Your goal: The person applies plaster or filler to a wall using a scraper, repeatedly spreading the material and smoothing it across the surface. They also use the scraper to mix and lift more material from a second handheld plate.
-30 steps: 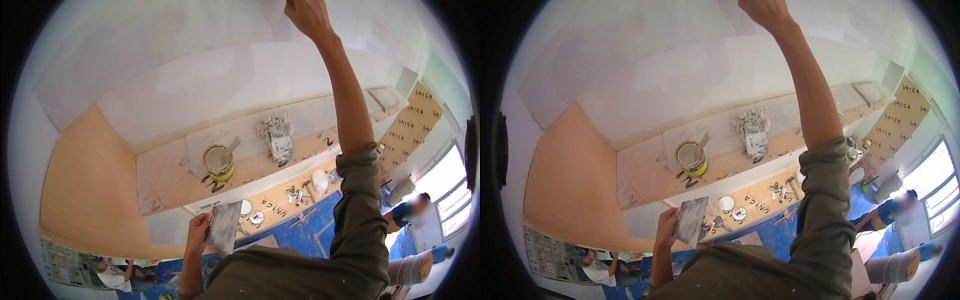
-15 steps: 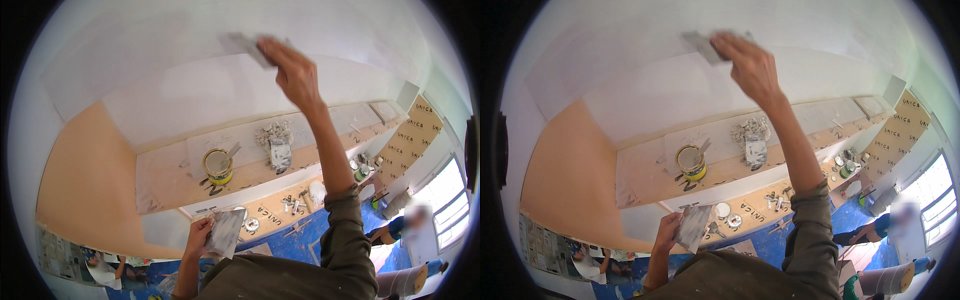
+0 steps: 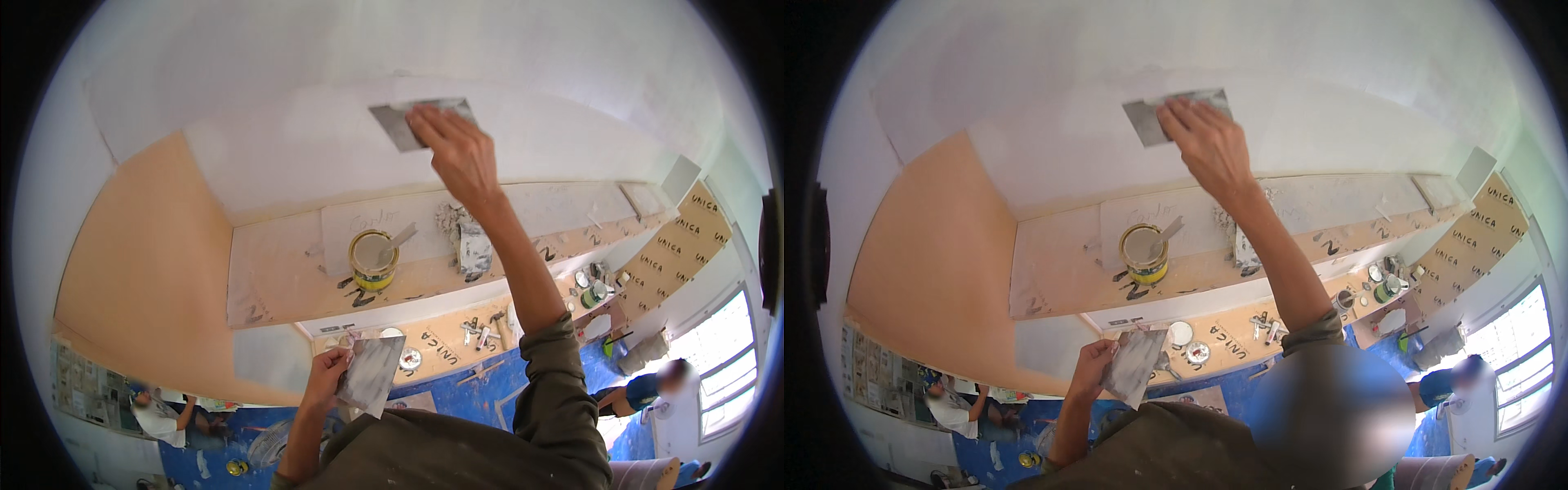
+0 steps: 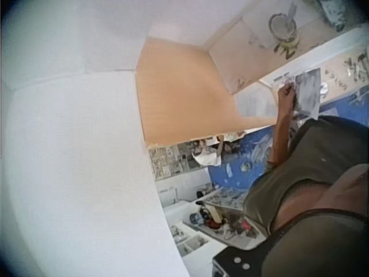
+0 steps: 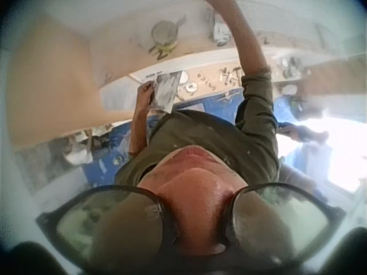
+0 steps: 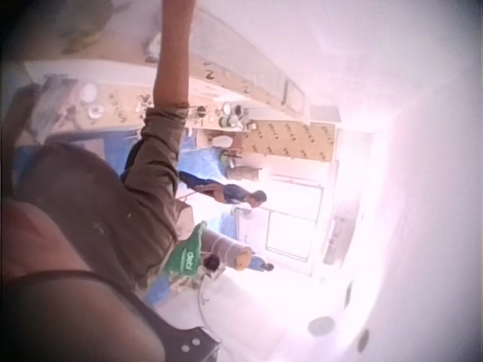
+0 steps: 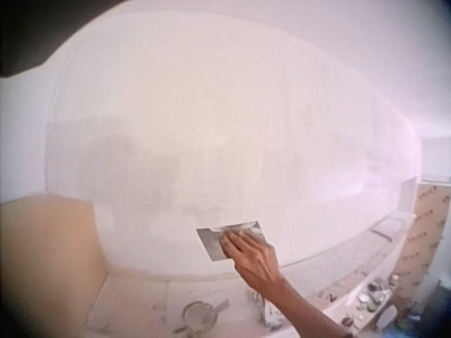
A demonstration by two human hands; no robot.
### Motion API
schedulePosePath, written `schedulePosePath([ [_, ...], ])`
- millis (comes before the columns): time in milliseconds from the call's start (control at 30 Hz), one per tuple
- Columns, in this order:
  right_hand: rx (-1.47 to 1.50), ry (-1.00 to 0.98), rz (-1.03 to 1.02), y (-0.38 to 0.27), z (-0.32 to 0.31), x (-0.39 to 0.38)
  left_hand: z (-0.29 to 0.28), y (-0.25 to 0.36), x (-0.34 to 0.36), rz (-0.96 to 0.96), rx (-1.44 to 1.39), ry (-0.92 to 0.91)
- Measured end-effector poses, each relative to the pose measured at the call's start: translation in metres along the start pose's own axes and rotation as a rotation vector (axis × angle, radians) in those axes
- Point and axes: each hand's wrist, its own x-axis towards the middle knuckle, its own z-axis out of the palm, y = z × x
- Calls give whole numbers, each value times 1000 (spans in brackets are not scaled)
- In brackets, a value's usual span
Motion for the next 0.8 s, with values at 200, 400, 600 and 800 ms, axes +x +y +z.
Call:
schedulePosePath([
  [200, -45, 193, -5, 2, -13, 20, -9, 6, -7, 31, 2, 19],
  [400, -133, 214, -42, 2, 28, 12, -13, 9, -8, 23, -13, 26],
  [600, -36, 253, 41, -22, 22, -9, -21, 17, -9, 38, -42, 41],
  [800, -110, 281, -10, -5, 3, 52, -26, 17, -14, 41, -24, 46],
])
